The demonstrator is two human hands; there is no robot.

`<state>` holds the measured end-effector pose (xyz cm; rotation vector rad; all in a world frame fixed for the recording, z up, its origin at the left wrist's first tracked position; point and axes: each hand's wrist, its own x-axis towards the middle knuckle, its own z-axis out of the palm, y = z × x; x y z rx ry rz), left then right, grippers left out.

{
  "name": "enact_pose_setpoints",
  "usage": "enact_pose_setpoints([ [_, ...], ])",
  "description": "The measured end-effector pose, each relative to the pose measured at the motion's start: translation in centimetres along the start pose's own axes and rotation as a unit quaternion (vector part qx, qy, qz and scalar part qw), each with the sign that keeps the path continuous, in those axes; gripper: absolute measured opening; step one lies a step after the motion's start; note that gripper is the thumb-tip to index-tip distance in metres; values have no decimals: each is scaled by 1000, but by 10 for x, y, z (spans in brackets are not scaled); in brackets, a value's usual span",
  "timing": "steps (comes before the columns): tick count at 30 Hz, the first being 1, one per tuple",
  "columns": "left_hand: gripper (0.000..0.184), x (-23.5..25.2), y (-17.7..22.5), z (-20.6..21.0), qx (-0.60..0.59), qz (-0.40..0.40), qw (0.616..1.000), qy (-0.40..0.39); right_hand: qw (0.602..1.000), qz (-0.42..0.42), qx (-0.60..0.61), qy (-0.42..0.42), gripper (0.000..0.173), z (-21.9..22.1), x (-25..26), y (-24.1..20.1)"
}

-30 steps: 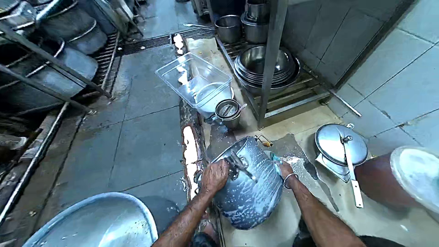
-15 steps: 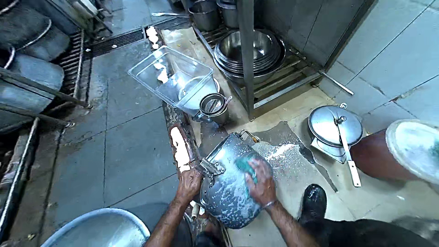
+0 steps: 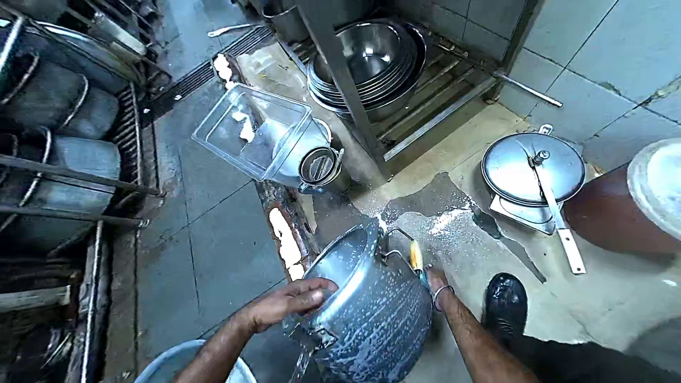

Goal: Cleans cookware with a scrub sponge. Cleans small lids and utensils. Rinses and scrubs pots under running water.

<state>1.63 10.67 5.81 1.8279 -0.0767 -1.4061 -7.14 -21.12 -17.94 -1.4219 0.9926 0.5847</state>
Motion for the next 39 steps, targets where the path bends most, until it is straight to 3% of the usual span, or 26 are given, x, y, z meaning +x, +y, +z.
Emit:
enact_pose_setpoints([
  [2, 54, 17, 30, 13, 53, -41, 998, -7, 1000, 20, 6, 11, 42, 6, -6, 5],
  [4, 31, 42, 54, 35, 68, -66, 994, 61, 1000, 20, 13, 21, 41, 12, -13, 5],
  [7, 30, 64, 75, 47, 64, -139, 973, 172, 999, 18, -27, 30, 44, 20, -24, -6],
  [11, 34, 64, 55, 49, 43, -91, 962, 254, 991, 11, -131, 20, 51, 23, -45, -27],
  [14, 26, 68, 53, 64, 49, -44, 953, 296, 983, 4, -182, 2, 55, 17, -54, -36],
  [18, 32, 70, 60, 101, 111, -17, 958, 265, 972, -6, -232, 21, 46, 3, -70, -34],
  [23, 30, 65, 61, 106, 93, 84, 960, 250, 962, -139, -167, 164, 49, -6, -98, -51],
  [26, 25, 69, 52, 91, 45, 138, 950, 278, 922, -280, -151, 221, 51, 5, -111, -59],
  [31, 39, 78, 46, 66, 144, 100, 903, 391, 837, -473, -155, 228, 61, 59, -145, -36],
  [35, 51, 79, 39, 56, 225, 97, 867, 433, 768, -570, -165, 239, 52, 62, -117, -32],
  [37, 52, 79, 36, 55, 237, 117, 853, 450, 766, -581, -159, 223, 47, 57, -104, -38],
  [39, 52, 78, 32, 57, 243, 131, 841, 465, 788, -565, -143, 197, 46, 47, -92, -47],
])
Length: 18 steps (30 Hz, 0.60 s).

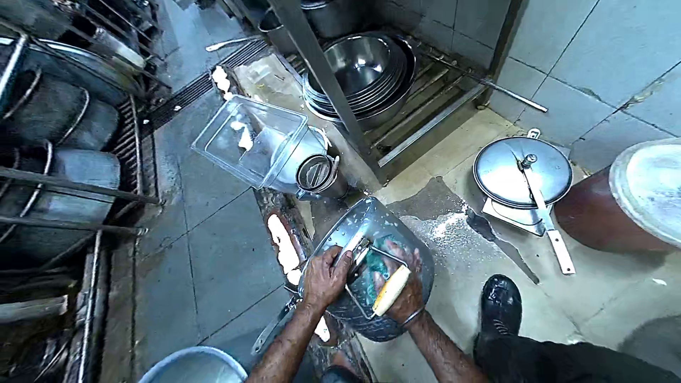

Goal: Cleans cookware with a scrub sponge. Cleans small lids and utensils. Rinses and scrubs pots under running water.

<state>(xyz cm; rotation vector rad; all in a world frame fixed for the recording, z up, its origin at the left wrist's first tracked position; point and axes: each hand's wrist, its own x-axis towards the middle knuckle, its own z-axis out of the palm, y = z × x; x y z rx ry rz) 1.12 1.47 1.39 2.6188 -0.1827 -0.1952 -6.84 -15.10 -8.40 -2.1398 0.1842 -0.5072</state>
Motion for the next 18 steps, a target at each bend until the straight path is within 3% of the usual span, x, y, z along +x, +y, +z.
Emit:
enact_pose_setpoints([
  [2, 55, -6, -2, 1, 5, 1, 1000, 13, 997, 46, 3, -56, 45, -10, 28, 18],
  [5, 62, -23, -9, 4, 32, 0, 999, 20, 957, 197, 47, -207, 47, -22, 79, 51],
  [9, 74, -27, 4, -1, 71, -6, 996, -48, 912, 323, 76, -242, 47, -21, 103, 73],
  [11, 74, -22, 10, 1, 82, 11, 995, -64, 936, 286, 105, -178, 47, -32, 88, 43],
  [13, 75, -20, 11, 1, 94, 30, 992, -72, 960, 176, 174, -129, 49, -40, 64, 8],
  [15, 76, -17, 8, 1, 97, 57, 991, -76, 970, 76, 190, -135, 47, -44, 58, -12],
  [18, 77, -25, -1, 2, 97, 113, 988, -48, 983, 22, 99, -151, 37, -40, 74, -18],
])
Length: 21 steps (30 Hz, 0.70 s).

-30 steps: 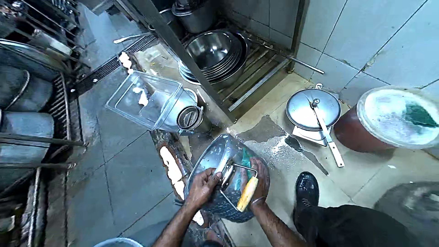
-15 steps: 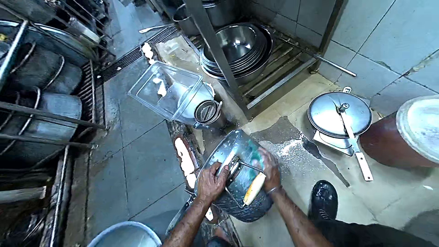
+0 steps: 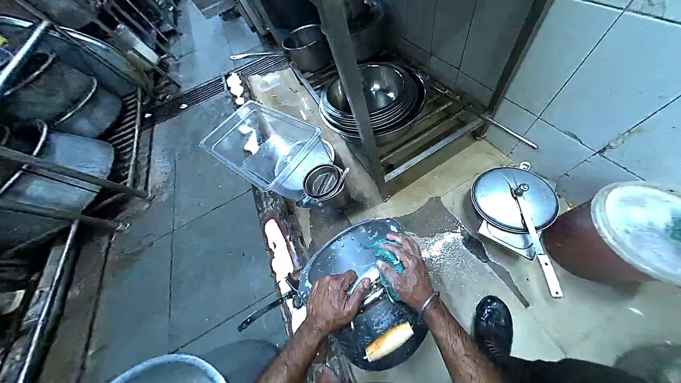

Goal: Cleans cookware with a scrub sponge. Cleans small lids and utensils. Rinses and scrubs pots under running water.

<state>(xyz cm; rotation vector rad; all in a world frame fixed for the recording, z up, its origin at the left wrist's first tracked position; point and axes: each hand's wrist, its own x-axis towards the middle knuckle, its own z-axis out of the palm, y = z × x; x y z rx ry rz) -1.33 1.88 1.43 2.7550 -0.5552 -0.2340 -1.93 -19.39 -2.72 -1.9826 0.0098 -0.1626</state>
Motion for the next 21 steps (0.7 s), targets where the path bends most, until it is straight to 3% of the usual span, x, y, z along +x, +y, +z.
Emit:
enact_pose_setpoints([
  [2, 75, -9, -5, 6, -3, 28, 999, 39, 998, 20, -41, -37, 36, -6, 20, 5],
  [6, 71, -25, -20, 14, -8, 72, 992, 99, 980, 137, 20, -146, 38, -12, 88, 48],
  [9, 70, -31, -24, 14, 3, 98, 990, 105, 940, 253, 47, -224, 35, -5, 129, 67],
  [12, 71, -25, -24, 9, 17, 102, 990, 95, 919, 308, 73, -234, 35, 6, 143, 85],
  [15, 72, -17, -27, 8, 15, 74, 994, 83, 950, 234, 41, -203, 33, 0, 125, 72],
  [18, 72, -11, -29, 7, 8, 46, 995, 84, 982, 106, -51, -149, 37, -15, 72, 25],
  [21, 73, 0, -27, 3, 3, 40, 997, 69, 981, 59, -116, -141, 39, -12, 22, -31],
])
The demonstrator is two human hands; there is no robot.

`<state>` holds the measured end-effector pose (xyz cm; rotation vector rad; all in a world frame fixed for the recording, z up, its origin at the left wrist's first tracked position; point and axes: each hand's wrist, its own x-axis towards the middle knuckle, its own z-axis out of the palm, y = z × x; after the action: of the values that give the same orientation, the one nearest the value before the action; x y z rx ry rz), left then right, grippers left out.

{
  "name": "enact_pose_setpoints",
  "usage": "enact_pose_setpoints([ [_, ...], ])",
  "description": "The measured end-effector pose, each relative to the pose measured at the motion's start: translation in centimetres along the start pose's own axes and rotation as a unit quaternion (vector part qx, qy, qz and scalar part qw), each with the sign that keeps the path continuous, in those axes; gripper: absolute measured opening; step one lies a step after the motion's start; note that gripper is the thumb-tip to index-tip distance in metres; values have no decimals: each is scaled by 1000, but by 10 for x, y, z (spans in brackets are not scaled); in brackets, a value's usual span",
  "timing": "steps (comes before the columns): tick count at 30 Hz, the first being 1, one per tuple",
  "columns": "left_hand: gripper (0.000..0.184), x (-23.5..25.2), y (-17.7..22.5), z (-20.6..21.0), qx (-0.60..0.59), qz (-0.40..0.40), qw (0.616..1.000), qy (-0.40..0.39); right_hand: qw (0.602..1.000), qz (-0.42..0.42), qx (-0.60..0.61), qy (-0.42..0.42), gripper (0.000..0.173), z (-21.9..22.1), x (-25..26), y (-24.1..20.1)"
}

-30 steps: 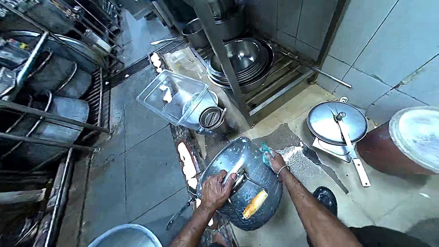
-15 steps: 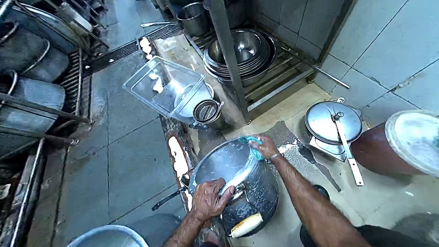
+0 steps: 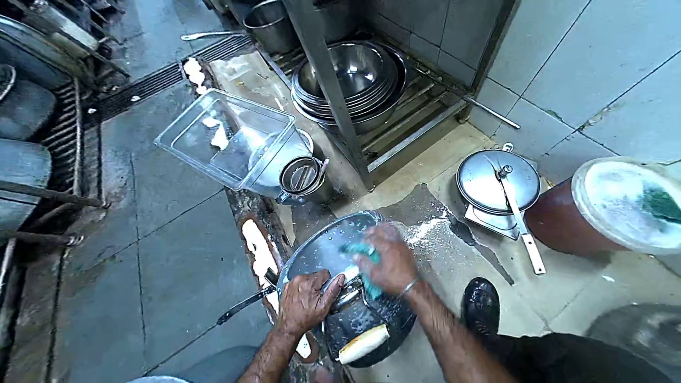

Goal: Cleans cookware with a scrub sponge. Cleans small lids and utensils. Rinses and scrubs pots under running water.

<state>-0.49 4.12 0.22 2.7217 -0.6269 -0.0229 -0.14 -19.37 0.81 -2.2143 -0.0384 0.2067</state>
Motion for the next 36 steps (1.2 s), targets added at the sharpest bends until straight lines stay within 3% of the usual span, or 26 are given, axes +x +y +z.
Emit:
enact_pose_setpoints([
  [3, 72, 3, -2, 1, -3, 33, 999, 17, 998, -4, -51, -24, 42, 9, -7, -21],
  [6, 70, -5, -8, 3, -10, 59, 998, 29, 993, 34, -51, -101, 42, -12, 41, 8],
  [10, 71, -7, -3, 2, 2, 61, 998, 21, 977, 110, 95, -156, 36, -19, 116, 73],
  [14, 73, 11, -4, -1, 12, 37, 999, 5, 939, 204, 250, -117, 40, 0, 140, 111],
  [18, 76, 19, -6, -7, -10, -59, 998, -7, 943, 144, 300, 26, 42, 14, 86, 89],
  [21, 75, 30, -9, -16, -41, -134, 990, -13, 985, 38, 139, 98, 51, 34, 12, 44],
  [24, 74, 30, -18, -14, -62, -166, 984, 4, 990, -35, 45, 128, 51, 55, 1, 36],
  [27, 74, 27, -19, -12, -61, -171, 983, 23, 992, 15, 112, 56, 46, 35, 42, 67],
  [31, 73, 36, -4, -17, -43, -226, 973, 5, 949, 244, 194, -54, 56, 38, 83, 155],
  [33, 72, 42, 1, -22, -32, -250, 968, -16, 935, 289, 202, -30, 57, 43, 65, 162],
  [36, 70, 51, -6, -19, -21, -260, 965, -21, 942, 275, 172, 89, 57, 45, 6, 127],
])
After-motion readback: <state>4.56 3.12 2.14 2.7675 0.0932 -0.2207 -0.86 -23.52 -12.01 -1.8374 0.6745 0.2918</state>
